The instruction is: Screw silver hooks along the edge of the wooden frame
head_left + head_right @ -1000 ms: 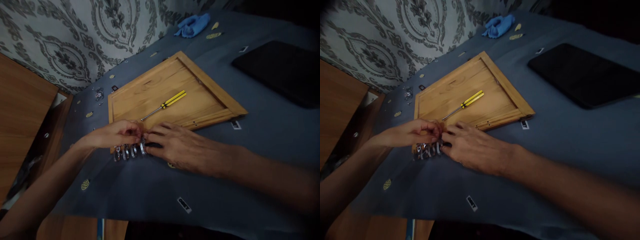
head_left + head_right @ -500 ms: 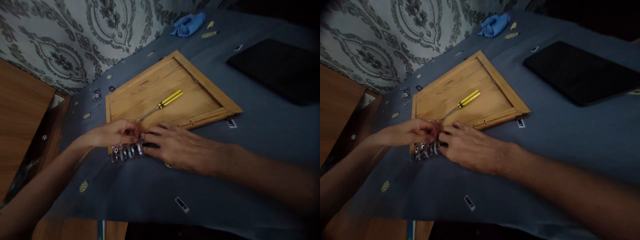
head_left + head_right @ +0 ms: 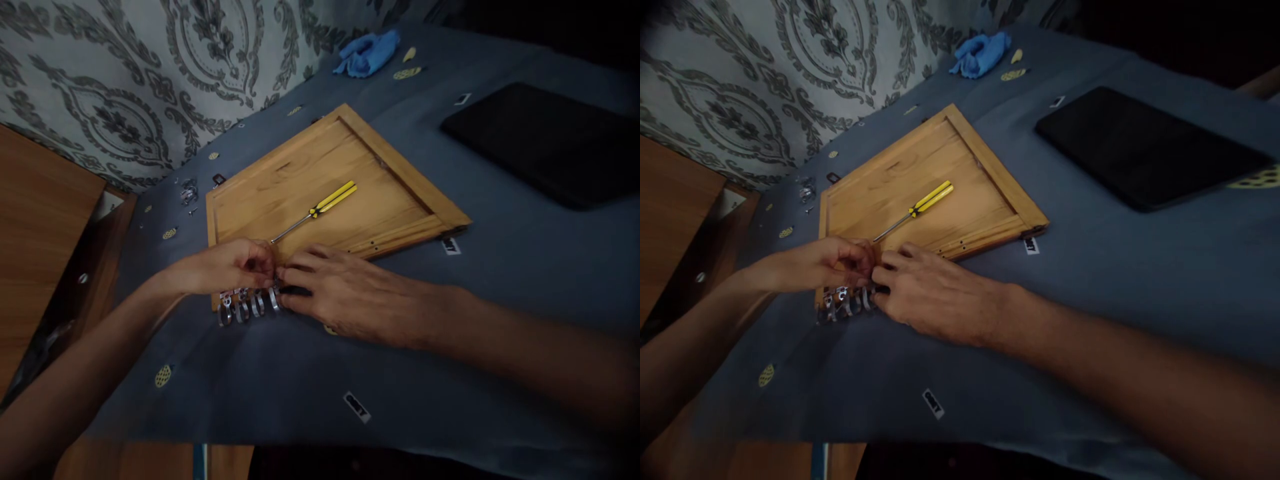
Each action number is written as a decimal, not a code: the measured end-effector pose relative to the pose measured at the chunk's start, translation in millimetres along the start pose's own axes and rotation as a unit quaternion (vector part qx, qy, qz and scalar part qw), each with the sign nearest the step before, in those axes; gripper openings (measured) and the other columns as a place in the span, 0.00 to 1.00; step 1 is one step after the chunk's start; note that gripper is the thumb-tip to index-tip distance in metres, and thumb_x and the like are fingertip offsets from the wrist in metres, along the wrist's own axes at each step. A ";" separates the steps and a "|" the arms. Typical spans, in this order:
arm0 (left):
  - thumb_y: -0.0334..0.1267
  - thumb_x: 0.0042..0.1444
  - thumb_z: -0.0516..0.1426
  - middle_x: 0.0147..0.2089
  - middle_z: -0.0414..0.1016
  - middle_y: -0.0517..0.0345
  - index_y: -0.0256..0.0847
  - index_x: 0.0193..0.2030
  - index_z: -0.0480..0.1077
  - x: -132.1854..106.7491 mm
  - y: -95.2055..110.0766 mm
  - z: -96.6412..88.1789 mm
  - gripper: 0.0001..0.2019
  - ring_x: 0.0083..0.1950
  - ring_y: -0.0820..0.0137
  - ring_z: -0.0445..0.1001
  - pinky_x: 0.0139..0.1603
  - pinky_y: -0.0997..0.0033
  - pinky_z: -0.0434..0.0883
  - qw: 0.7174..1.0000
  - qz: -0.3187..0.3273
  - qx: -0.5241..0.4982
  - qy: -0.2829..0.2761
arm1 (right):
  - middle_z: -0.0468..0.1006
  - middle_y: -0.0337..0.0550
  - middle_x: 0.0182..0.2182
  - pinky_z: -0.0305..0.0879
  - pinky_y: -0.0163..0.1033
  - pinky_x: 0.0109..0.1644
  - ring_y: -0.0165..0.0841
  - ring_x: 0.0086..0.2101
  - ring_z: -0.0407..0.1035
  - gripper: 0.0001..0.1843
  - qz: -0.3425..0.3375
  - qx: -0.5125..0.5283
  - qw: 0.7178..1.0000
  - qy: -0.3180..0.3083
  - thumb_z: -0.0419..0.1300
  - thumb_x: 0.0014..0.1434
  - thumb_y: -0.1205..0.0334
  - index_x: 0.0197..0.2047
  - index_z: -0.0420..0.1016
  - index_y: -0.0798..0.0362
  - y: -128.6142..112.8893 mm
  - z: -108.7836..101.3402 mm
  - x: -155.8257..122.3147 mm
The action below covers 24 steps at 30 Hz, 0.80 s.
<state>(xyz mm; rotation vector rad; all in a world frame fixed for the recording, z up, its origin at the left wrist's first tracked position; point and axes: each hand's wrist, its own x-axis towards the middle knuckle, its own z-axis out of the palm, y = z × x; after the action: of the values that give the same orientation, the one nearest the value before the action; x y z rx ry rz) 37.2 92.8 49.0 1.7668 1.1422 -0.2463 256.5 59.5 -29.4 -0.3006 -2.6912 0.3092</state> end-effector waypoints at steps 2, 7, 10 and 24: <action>0.42 0.55 0.60 0.37 0.73 0.57 0.39 0.33 0.71 0.6 -1.1 -0.2 0.08 0.40 0.67 0.72 0.42 0.68 0.71 1.000 0.006 0.004 -0.001 | 0.76 0.50 0.45 0.62 0.49 0.52 0.42 0.47 0.67 0.12 0.001 0.002 1.000 -0.002 0.57 0.65 0.71 0.50 0.78 0.56 0.1 -0.5 -0.1; 0.43 0.55 0.62 0.35 0.74 0.59 0.39 0.32 0.72 1.4 -5.6 0.4 0.09 0.38 0.69 0.72 0.40 0.70 0.71 1.000 0.006 -0.004 0.007 | 0.76 0.50 0.45 0.61 0.49 0.52 0.42 0.46 0.66 0.12 -0.001 0.005 1.000 0.005 0.56 0.66 0.71 0.50 0.78 0.55 0.4 0.3 -0.9; 0.42 0.55 0.62 0.35 0.75 0.59 0.39 0.33 0.72 0.6 -7.7 -0.2 0.09 0.37 0.70 0.73 0.38 0.71 0.71 1.000 -0.003 -0.026 0.004 | 0.76 0.50 0.46 0.61 0.48 0.52 0.41 0.46 0.66 0.13 0.000 0.004 1.000 0.006 0.55 0.67 0.71 0.50 0.78 0.55 0.2 0.3 -0.8; 0.48 0.57 0.67 0.55 0.77 0.50 0.45 0.58 0.68 -49.1 -14.9 79.3 0.25 0.57 0.55 0.74 0.56 0.54 0.72 0.921 0.040 0.139 0.362 | 0.77 0.49 0.51 0.64 0.50 0.55 0.44 0.50 0.67 0.11 0.009 -0.011 1.000 -0.004 0.62 0.65 0.69 0.50 0.78 0.54 -1.8 -2.1 -1.2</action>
<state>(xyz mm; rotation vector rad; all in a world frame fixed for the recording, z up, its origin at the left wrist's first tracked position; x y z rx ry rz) 23.9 1.1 30.0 2.2379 1.5977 0.3497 258.2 57.9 -27.5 -0.3318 -2.7021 0.2867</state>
